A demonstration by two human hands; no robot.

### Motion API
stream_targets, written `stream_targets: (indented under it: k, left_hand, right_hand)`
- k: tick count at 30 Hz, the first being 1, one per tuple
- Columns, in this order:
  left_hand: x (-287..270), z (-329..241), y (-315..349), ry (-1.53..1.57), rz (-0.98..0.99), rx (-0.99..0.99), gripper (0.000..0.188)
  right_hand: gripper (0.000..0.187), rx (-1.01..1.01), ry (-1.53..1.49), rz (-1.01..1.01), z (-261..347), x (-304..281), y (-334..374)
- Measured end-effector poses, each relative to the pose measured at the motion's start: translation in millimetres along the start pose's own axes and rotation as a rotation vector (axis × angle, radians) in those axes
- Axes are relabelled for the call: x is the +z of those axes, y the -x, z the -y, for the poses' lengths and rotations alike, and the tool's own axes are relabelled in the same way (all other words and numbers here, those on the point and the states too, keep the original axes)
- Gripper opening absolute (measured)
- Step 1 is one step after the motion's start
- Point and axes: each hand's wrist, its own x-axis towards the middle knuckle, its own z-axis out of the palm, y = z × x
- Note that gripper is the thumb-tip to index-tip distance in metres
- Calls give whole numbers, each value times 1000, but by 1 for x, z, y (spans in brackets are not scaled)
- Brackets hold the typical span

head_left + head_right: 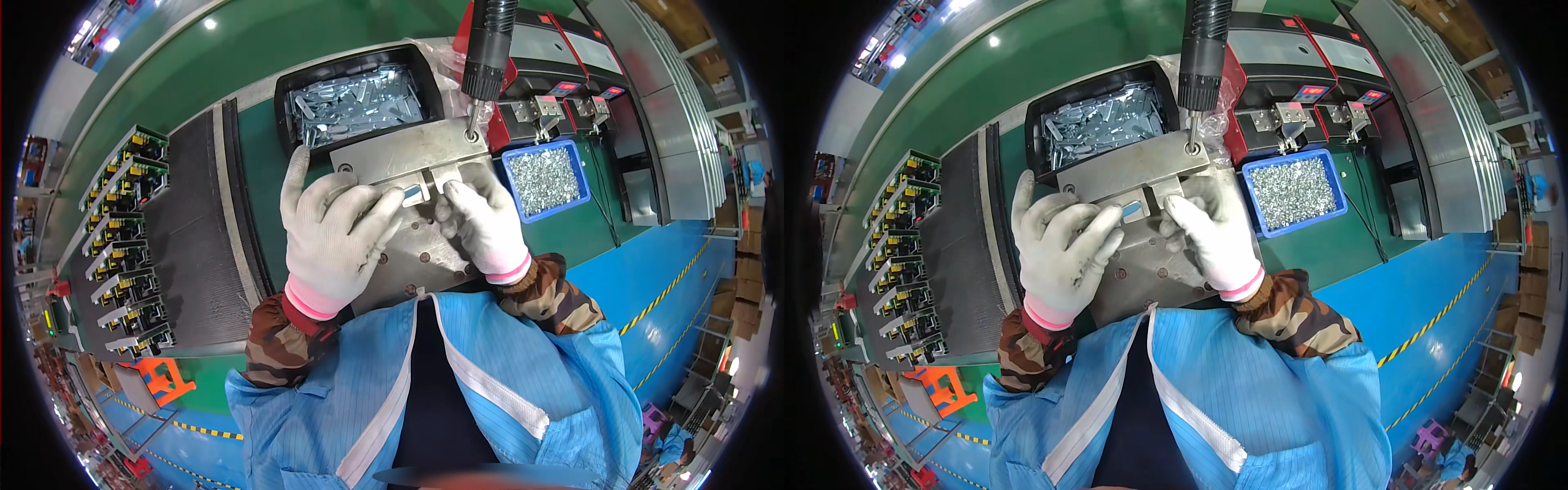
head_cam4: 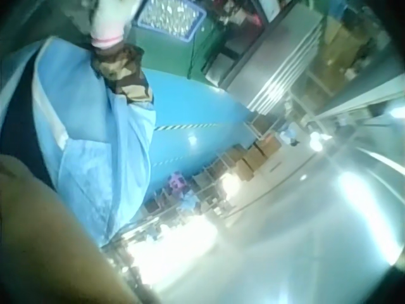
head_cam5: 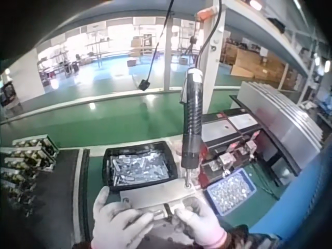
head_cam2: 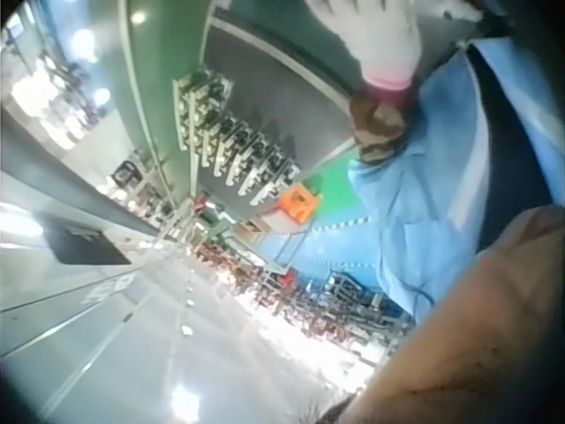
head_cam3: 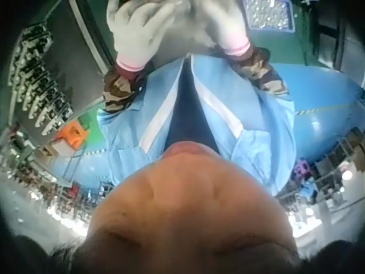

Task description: Assembling electronic components into metal housings using an electric screwdriver.

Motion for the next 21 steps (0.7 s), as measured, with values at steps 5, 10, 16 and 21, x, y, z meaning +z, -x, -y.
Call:
stream_targets:
  k: [5, 10, 16, 21]
  left_hand:
    - [3, -3, -1, -1, -25, 24, 25]
    - [4, -4, -4, 3, -60, 84, 25]
    - [-13, -20, -6, -102, 39, 32, 22]
    - [-5, -17, -14, 1, -1, -14, 21]
  right_hand:
    - [42, 172, 198, 190, 22, -5, -3]
    - [46, 315, 549, 379, 69, -44, 15]
    - [33, -145, 1263, 275, 125, -103, 67]
    - [26, -691, 1938, -857, 214, -172, 84]
